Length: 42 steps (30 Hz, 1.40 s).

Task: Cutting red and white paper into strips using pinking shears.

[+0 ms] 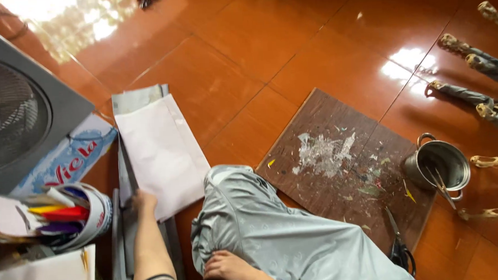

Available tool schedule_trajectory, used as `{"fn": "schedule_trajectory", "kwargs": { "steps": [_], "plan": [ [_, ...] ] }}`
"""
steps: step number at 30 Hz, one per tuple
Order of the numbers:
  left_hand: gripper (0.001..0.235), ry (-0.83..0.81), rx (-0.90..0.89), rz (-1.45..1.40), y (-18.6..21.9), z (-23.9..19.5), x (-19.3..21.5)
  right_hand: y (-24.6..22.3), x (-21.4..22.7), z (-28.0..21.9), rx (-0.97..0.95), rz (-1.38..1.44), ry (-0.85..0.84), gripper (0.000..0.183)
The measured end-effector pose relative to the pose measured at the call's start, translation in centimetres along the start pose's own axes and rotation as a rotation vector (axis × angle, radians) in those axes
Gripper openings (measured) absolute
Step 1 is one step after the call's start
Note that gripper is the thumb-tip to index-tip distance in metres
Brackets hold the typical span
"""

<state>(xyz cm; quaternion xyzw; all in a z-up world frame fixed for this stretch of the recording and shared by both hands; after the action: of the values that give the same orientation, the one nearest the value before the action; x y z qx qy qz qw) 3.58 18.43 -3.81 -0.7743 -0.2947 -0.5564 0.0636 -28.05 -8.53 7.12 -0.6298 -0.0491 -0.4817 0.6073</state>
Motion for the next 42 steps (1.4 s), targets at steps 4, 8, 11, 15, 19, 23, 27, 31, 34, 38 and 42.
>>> {"fn": "schedule_trajectory", "kwargs": {
  "steps": [4, 8, 11, 15, 19, 23, 27, 31, 34, 38, 42],
  "plan": [
    [0.054, 0.01, 0.083, -0.027, -1.5, 0.6, -0.5, 0.6, -0.3, -0.4, 0.007, 0.031, 0.047, 0.017],
    [0.062, 0.021, 0.135, -0.099, -2.0, 1.3, -0.3, 0.6, 0.3, -0.2, -0.01, 0.06, 0.036, 0.017],
    [0.078, 0.077, 0.152, -0.142, -2.4, 1.6, 0.1, 0.4, 0.9, -0.3, -0.033, 0.056, 0.027, 0.017],
    [0.05, 0.005, -0.103, -0.417, 0.1, 3.8, 0.1, 1.2, 1.2, 0.3, 0.025, 0.092, 0.071, 0.013],
    [0.045, 0.091, -0.311, -0.363, 2.0, 3.9, 1.3, 0.6, 1.8, 0.9, 0.032, 0.162, 0.041, 0.013],
    [0.053, 0.032, -0.415, -0.673, 6.0, 1.2, 4.3, -1.3, 2.7, 0.4, 0.012, 0.064, 0.033, 0.022],
    [0.055, 0.065, -0.59, -0.872, 12.9, 0.1, 9.5, -0.8, 2.4, 0.1, -0.047, 0.048, -0.006, 0.022],
    [0.054, 0.049, -0.867, -0.906, 22.1, -6.0, 16.6, -1.0, 3.1, 0.1, 0.002, 0.124, 0.022, 0.022],
    [0.052, -0.098, -0.9, -0.937, 28.2, -12.9, 19.2, 1.5, 3.8, -1.6, -0.187, 0.577, 0.079, 0.017],
    [0.052, -0.424, -1.077, -1.062, 32.3, -15.9, 14.5, 6.7, 9.6, -10.4, -0.483, 0.696, 0.507, 0.02],
    [0.049, -0.888, -1.023, -1.086, 34.7, -21.7, 6.7, 7.1, 18.9, -24.7, -0.526, 0.705, 1.368, 0.037]
  ]
}}
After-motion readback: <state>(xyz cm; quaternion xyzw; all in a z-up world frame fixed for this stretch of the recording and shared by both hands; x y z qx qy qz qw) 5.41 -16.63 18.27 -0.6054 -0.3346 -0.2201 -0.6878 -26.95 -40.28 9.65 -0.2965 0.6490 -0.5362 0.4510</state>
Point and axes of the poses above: each hand's wrist, its own z-axis towards the middle knuckle, its own x-axis out of the back of the hand, y = z × x, the point moved 10 cm from there along z, towards the middle knuckle, and after that the axes turned 11 degrees about -y, right-handed, at the moved point
